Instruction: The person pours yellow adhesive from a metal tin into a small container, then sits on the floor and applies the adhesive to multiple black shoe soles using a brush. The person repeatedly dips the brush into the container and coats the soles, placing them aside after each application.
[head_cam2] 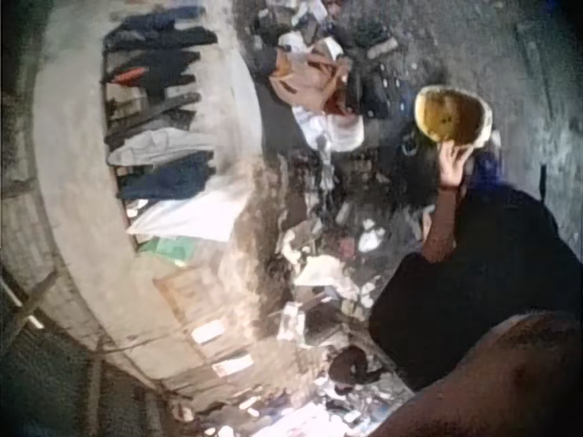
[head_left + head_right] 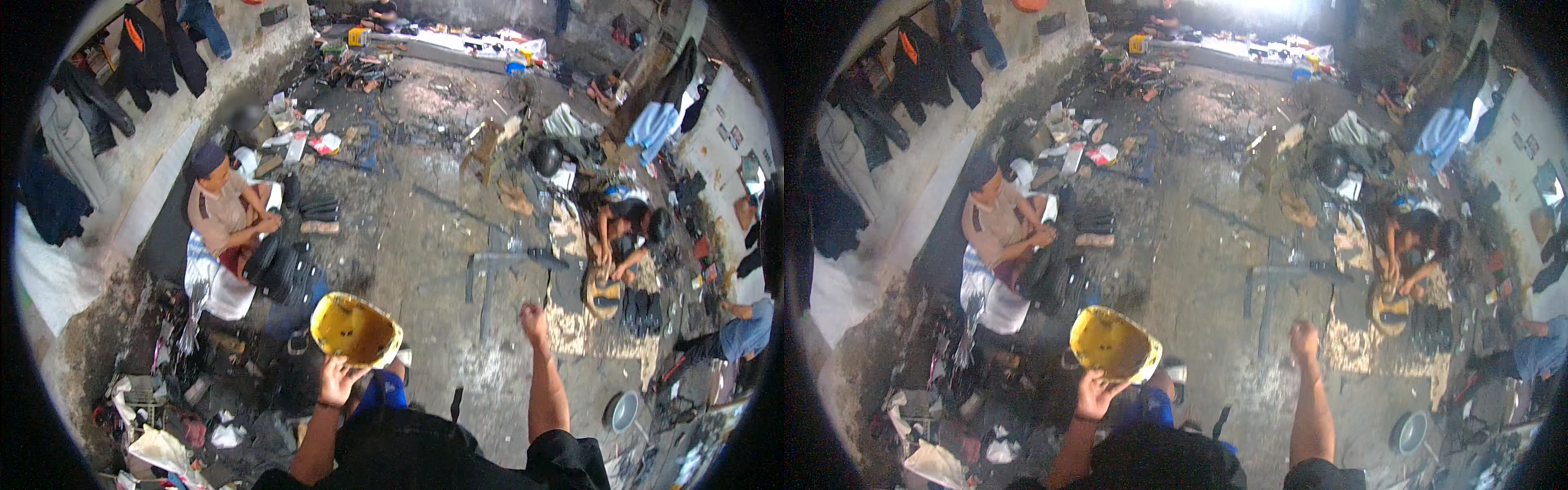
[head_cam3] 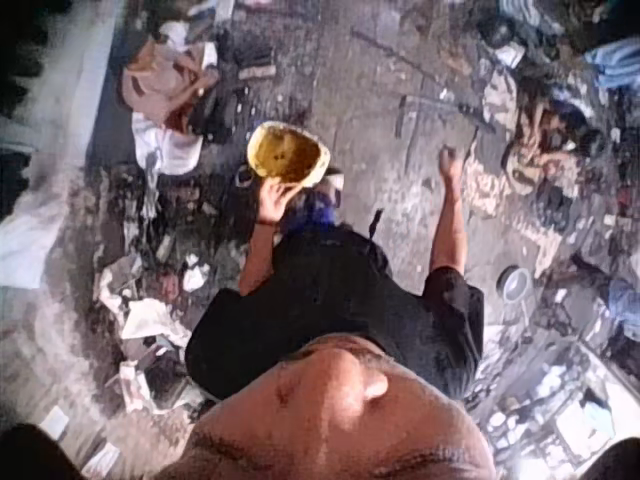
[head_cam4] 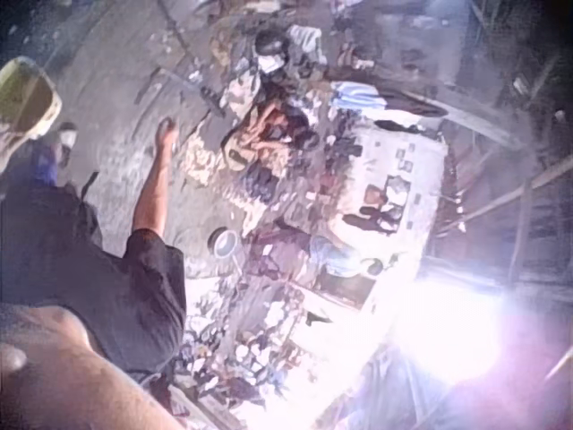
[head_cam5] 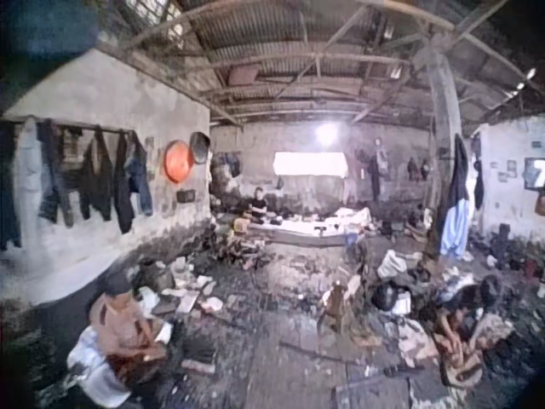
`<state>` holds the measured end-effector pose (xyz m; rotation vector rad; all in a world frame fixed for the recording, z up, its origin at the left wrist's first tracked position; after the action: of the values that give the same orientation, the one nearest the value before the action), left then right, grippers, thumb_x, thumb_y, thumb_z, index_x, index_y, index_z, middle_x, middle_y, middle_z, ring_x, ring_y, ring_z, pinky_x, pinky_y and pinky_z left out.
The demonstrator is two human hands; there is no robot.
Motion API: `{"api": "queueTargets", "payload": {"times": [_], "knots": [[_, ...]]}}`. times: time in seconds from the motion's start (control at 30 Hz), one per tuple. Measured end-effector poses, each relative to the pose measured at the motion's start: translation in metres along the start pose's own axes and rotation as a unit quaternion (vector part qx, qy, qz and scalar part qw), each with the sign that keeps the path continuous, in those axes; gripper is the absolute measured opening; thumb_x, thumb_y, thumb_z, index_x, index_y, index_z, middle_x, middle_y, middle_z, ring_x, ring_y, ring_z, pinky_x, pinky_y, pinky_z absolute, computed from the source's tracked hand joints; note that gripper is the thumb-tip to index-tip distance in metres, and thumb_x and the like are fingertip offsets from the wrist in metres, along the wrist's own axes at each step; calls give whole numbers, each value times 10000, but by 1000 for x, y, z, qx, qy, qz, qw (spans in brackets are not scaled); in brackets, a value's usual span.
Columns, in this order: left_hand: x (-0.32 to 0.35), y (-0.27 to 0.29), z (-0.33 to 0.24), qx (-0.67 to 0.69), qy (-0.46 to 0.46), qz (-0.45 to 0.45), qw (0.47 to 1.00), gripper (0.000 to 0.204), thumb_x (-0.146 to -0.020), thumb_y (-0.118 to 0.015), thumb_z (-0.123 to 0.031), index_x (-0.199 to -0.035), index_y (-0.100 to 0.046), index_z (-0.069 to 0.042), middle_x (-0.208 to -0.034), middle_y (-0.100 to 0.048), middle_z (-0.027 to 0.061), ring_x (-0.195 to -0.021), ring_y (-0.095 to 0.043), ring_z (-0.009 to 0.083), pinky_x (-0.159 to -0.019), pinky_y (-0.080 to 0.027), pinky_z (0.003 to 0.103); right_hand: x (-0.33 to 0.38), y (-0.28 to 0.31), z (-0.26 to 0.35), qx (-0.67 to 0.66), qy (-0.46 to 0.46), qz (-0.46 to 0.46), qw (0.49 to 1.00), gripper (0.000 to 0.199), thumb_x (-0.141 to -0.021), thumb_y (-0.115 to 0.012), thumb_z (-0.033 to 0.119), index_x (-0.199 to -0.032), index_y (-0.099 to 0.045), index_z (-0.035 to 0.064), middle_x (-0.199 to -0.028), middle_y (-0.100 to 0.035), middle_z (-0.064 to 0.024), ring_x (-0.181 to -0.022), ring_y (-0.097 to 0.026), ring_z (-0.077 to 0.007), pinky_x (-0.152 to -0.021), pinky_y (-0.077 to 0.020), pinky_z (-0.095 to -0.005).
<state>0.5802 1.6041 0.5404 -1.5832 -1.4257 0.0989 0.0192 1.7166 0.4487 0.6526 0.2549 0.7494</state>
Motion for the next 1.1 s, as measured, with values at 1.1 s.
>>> {"api": "queueTargets", "payload": {"times": [1.1], "knots": [[-890, -394, -367, 53, -29, -95, 994, 501, -804, -570, -68, -1297, -530, -154, -1264, -597, 109, -1143, -610, 353, -872, -586, 581, -1129, -386, 540, -221, 77, 45, 971, 315, -922, -653, 250, -1104, -663, -6, -923, -714, -197, -868, -702, -326, -780, -526, -421]]}}
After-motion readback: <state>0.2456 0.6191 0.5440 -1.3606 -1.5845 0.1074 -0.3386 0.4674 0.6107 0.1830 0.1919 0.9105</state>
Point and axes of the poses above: each hand's wrist, its own x-axis away from the middle knuckle, its own y-axis out of the back of the hand, z = x × y, the point moved 4 cm from there along -x, towards the middle knuckle
